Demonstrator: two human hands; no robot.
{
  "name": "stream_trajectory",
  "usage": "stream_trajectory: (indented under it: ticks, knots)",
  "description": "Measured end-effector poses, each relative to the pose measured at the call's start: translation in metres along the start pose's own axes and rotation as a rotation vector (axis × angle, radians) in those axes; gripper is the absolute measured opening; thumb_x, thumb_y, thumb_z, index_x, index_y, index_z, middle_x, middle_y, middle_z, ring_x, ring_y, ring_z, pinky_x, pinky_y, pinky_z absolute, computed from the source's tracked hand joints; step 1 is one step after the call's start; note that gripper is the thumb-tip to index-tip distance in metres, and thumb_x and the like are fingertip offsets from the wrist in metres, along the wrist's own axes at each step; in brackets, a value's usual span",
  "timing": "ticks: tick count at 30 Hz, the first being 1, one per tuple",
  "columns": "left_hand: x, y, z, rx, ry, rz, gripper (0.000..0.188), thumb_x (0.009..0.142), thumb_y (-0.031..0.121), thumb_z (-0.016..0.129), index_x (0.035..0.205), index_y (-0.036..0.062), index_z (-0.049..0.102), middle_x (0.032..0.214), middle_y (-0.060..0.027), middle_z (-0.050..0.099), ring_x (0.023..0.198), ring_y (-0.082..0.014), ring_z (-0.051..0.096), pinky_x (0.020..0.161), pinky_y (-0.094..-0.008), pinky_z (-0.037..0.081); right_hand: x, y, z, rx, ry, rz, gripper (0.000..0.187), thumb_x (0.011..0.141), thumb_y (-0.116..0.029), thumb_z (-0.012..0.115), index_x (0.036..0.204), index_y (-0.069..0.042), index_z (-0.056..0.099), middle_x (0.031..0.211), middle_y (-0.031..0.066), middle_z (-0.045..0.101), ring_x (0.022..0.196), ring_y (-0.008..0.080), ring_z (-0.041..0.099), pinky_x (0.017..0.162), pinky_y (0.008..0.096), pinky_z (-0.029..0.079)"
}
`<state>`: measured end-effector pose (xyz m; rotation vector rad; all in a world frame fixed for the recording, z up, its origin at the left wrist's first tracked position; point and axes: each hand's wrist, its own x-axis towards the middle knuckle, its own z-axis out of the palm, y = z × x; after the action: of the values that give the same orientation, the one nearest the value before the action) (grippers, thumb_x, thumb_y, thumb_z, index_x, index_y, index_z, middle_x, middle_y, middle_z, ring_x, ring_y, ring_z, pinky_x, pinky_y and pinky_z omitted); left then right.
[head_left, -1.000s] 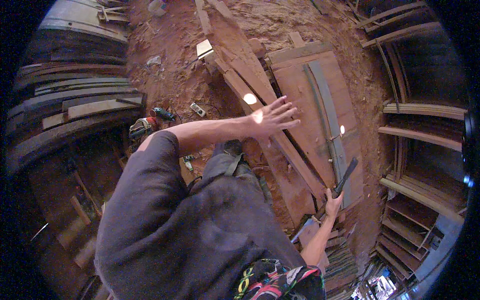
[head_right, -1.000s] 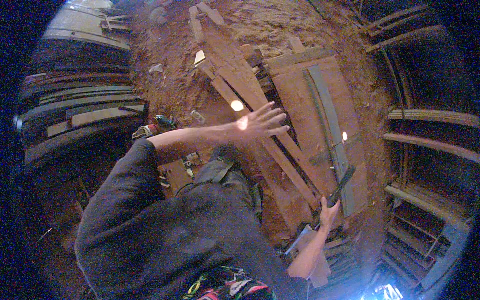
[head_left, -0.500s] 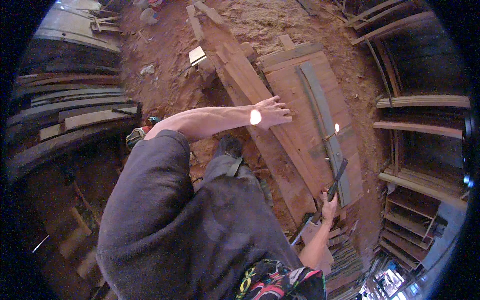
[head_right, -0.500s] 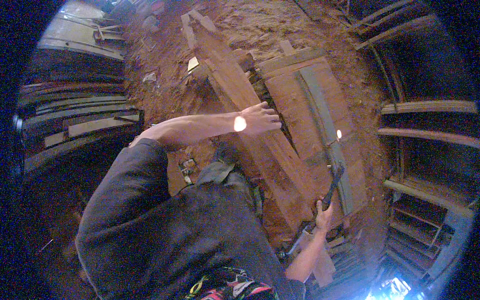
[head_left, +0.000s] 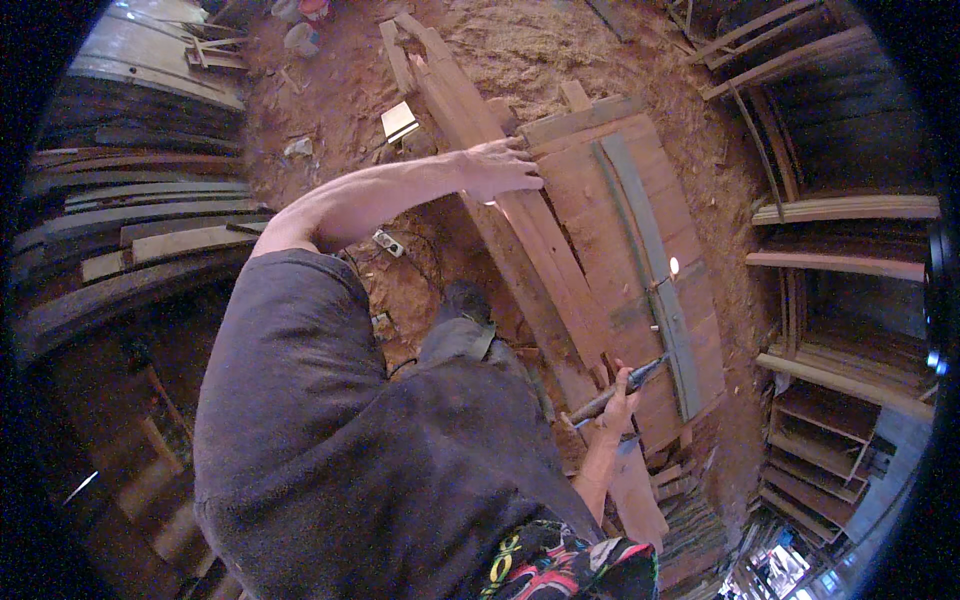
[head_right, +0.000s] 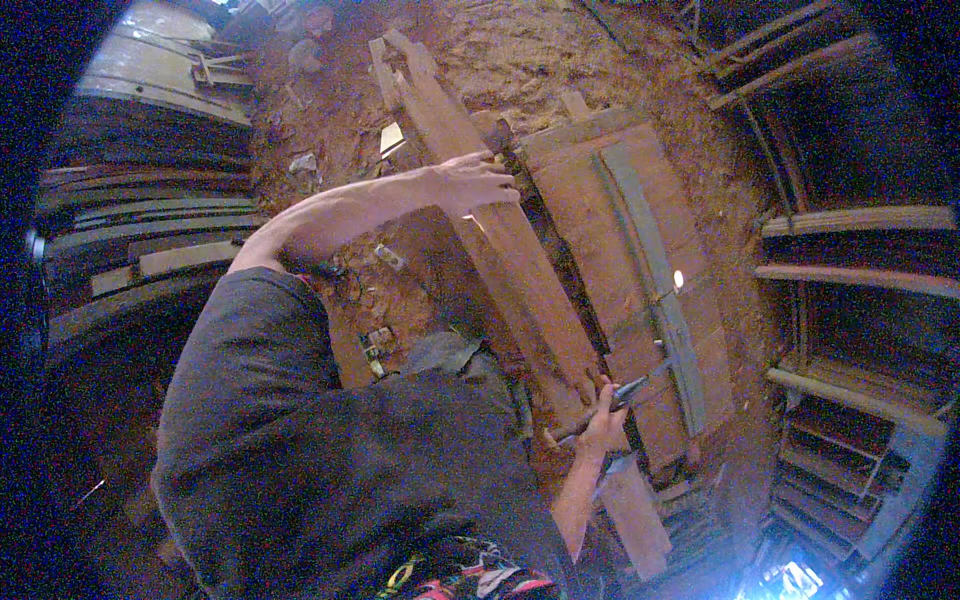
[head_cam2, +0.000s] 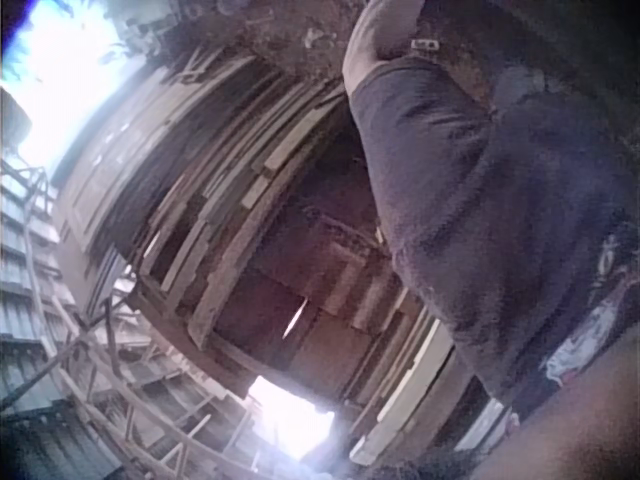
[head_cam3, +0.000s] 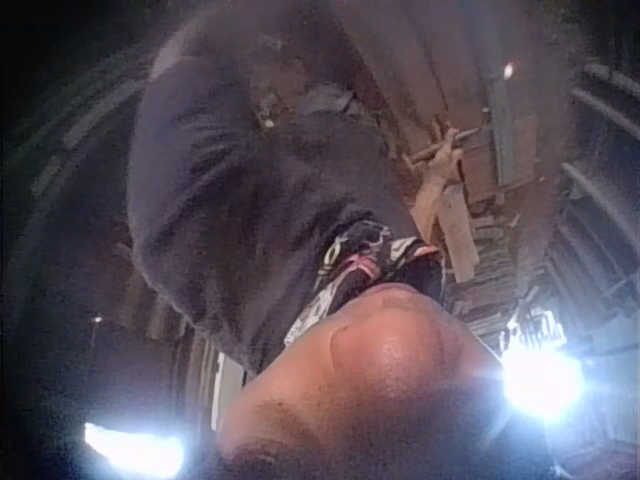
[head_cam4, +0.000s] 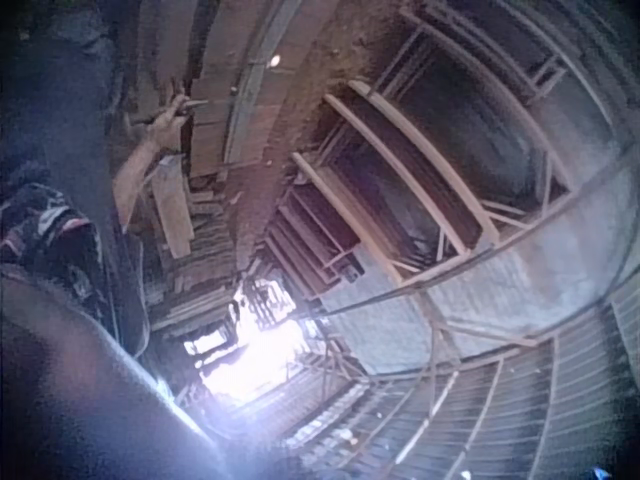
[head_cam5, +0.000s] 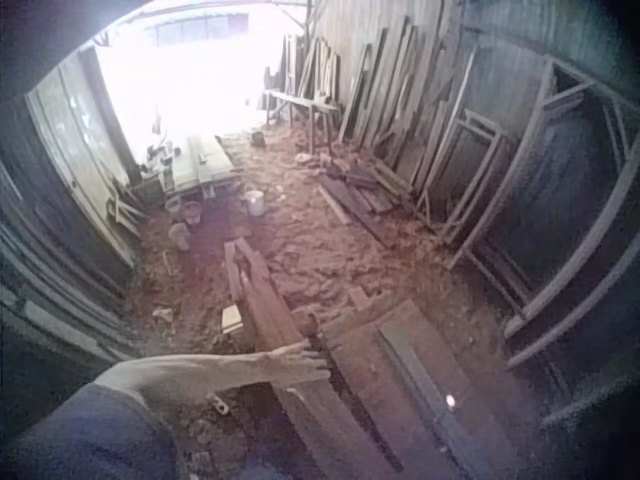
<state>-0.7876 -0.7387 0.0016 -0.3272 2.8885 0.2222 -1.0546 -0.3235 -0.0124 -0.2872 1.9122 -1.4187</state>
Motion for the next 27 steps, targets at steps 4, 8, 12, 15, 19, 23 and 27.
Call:
stream_trajectory:
  ticks: [4, 8, 12, 15, 19, 23, 27]
  knots:
    - [-0.013, -0.043, 0.003, 0.008, 0.04, -0.033, 0.078, 0.061, 0.021, 0.083, 0.13, 0.0177, 0.047, 0.126, -0.0067, 0.054, 0.129, -0.0294, 0.045, 0.114, -0.0503, 0.029, 0.0, -0.009, 0.021, -0.13, -0.032, 0.154, 0.041, 0.097, -0.034, 0.061, 0.12, -0.001, 0.054, 0.122, 0.0119, 0.059, 0.115, 0.0216, 0.053, 0.104, 0.0341, 0.038]
    - [-0.02, -0.057, -0.019, 0.029, -0.034, -0.078, 0.086, 0.059, 0.022, 0.086, 0.135, 0.0172, 0.045, 0.132, -0.0084, 0.053, 0.132, -0.0273, 0.043, 0.117, -0.046, 0.026, 0.005, -0.003, 0.044, 0.009, -0.127, 0.084, 0.046, 0.097, -0.034, 0.061, 0.127, 0.0, 0.053, 0.123, 0.0089, 0.059, 0.112, 0.0214, 0.056, 0.101, 0.0336, 0.041]
    - [-0.016, -0.064, 0.006, 0.077, 0.052, -0.115, 0.091, 0.06, 0.027, 0.086, 0.138, 0.0148, 0.041, 0.141, -0.0112, 0.047, 0.136, -0.0319, 0.038, 0.118, -0.0457, 0.023, 0.005, -0.001, 0.024, 0.026, -0.147, 0.021, 0.037, 0.096, -0.028, 0.062, 0.12, -0.001, 0.053, 0.109, 0.0084, 0.062, 0.102, 0.0191, 0.059, 0.092, 0.0345, 0.047]
    - [-0.02, -0.073, 0.029, 0.149, 0.091, -0.156, 0.1, 0.058, 0.029, 0.087, 0.143, 0.0136, 0.037, 0.142, -0.0138, 0.045, 0.137, -0.0336, 0.037, 0.119, -0.0459, 0.021, -0.008, -0.017, -0.003, -0.075, -0.079, 0.057, 0.028, 0.096, -0.026, 0.062, 0.111, -0.004, 0.053, 0.09, 0.0056, 0.061, 0.083, 0.0154, 0.061, 0.076, 0.0323, 0.051]
    - [-0.016, -0.009, -0.009, 0.257, 0.153, -0.238, 0.092, 0.062, 0.026, 0.083, 0.141, 0.0132, 0.039, 0.14, -0.0147, 0.046, 0.134, -0.0343, 0.04, 0.117, -0.0486, 0.024, -0.035, -0.02, -0.048, -0.208, -0.041, 0.066, 0.023, 0.096, -0.025, 0.061, 0.104, -0.005, 0.051, 0.075, 0.0012, 0.055, 0.06, 0.011, 0.055, 0.057, 0.0283, 0.047]
    - [0.014, 0.139, -0.062, -0.314, 0.49, 0.006, 0.073, 0.068, 0.025, 0.078, 0.135, 0.012, 0.049, 0.133, -0.0152, 0.052, 0.126, -0.0362, 0.047, 0.108, -0.0506, 0.037, -0.063, -0.003, -0.094, -0.43, -0.148, -0.014, 0.026, 0.093, -0.025, 0.064, 0.104, -0.005, 0.052, 0.073, 0.0002, 0.053, 0.059, 0.0091, 0.053, 0.055, 0.0267, 0.045]
    - [0.054, 0.343, -0.046, -0.572, 0.411, 0.341, 0.056, 0.075, 0.017, 0.069, 0.129, 0.0137, 0.054, 0.129, -0.0129, 0.056, 0.122, -0.034, 0.051, 0.106, -0.0487, 0.04, -0.083, 0.008, -0.117, -0.895, -0.16, -0.222, 0.043, 0.085, -0.029, 0.07, 0.112, 0.003, 0.058, 0.09, 0.0169, 0.066, 0.074, 0.03, 0.065, 0.071, 0.0382, 0.052]
